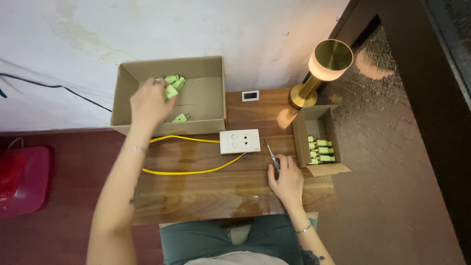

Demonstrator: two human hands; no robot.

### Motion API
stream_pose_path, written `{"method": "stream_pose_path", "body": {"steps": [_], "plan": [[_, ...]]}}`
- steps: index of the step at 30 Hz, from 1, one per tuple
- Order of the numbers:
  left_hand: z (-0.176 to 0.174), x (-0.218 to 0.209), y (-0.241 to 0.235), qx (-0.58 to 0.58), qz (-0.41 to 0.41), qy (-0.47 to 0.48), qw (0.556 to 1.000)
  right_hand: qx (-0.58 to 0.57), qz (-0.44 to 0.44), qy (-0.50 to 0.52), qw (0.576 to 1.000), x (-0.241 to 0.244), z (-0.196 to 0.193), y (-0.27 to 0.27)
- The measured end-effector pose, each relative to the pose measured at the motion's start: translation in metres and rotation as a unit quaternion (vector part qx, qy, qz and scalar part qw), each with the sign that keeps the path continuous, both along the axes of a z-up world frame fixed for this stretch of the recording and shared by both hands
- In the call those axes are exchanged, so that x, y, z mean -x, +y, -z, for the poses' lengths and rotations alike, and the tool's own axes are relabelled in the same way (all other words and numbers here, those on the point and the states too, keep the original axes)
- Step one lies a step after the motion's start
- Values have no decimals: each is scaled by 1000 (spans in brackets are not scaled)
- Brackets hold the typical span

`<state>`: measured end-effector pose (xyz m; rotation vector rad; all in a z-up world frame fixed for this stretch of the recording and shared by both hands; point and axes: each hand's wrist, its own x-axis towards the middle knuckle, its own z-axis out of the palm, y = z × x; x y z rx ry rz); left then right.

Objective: The person assembles a green electrical plug by hand, using a screwdriver to tighten screws on the terminals. They connect a yellow cable to the plug, secure the internal components, and close the plug casing.

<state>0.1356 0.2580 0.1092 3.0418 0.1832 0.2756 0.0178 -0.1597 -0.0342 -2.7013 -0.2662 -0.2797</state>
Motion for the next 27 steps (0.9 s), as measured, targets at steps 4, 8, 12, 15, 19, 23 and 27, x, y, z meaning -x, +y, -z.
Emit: {"method": "stream_pose_path", "body": {"steps": [4,8,12,15,19,23,27], "plan": [[-28,63,-69,67,36,-31,997,-2,2,1,1000,-1,5,-2],[13,114,-126,201,72,-51,975,-12,6,7,1000,1,2,-2],[78,147,-180,289,81,-28,954,-16,6,6,1000,0,7,-4],[128,160,-205,245,120,-69,960,-17,3,1,1000,-2,8,-4],[153,165,-222,212,118,-90,966,-17,6,-7,1000,1,6,-4],[157,165,-228,204,122,-119,964,-22,-1,-5,1000,2,3,-3],[156,162,-227,217,118,-119,962,-15,-7,1,1000,1,5,-3]]}}
